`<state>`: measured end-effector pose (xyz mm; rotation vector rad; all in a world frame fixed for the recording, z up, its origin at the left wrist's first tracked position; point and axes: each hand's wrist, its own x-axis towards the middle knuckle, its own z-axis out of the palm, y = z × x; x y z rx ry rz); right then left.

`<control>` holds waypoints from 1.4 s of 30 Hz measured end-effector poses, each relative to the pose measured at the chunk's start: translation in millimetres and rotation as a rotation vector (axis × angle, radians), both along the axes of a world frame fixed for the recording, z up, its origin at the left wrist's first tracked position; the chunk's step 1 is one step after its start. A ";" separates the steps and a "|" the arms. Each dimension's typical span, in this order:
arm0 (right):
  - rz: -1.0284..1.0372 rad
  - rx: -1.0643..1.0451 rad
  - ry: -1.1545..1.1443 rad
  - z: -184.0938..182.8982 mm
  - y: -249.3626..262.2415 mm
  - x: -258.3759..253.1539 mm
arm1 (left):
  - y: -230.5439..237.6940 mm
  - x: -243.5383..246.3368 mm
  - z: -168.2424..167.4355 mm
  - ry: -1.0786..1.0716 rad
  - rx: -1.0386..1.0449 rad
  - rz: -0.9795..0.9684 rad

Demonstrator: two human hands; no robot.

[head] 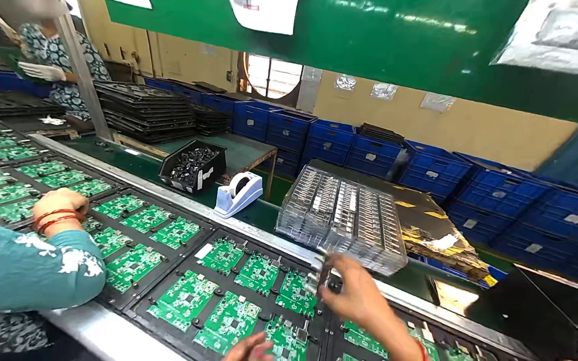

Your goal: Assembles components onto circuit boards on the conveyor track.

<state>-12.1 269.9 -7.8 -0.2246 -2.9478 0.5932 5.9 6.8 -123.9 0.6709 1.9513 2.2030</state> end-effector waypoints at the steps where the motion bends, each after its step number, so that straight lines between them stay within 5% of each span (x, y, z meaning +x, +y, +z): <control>1: 0.030 -0.042 0.011 -9.5 -21.1 12.8 | 8.3 5.5 4.1 -0.172 0.052 -0.066; 9: 0.215 0.053 0.327 -66.8 -107.9 61.9 | 60.4 4.4 19.6 -0.722 0.611 0.052; 18: 0.350 0.022 0.560 -85.0 -105.2 66.7 | 46.1 -5.6 18.5 -0.816 0.542 0.109; 22: 0.235 -0.331 0.699 -80.4 -102.9 68.0 | 34.5 -9.1 26.1 -0.914 0.544 0.063; 27: 0.360 -0.932 0.314 -79.0 -84.0 60.0 | 14.3 -2.3 29.8 -0.927 0.597 -0.344; 31: 0.324 -1.127 0.267 -68.7 -81.7 51.4 | 11.0 0.1 30.0 -0.930 0.503 -0.265; 36: 0.080 -0.717 0.228 -73.6 -70.1 26.1 | 0.2 -2.3 30.5 -0.987 0.512 -0.108; 42: 0.107 -0.294 0.110 -91.9 -84.2 8.5 | -10.9 -4.3 29.9 -1.063 0.564 -0.020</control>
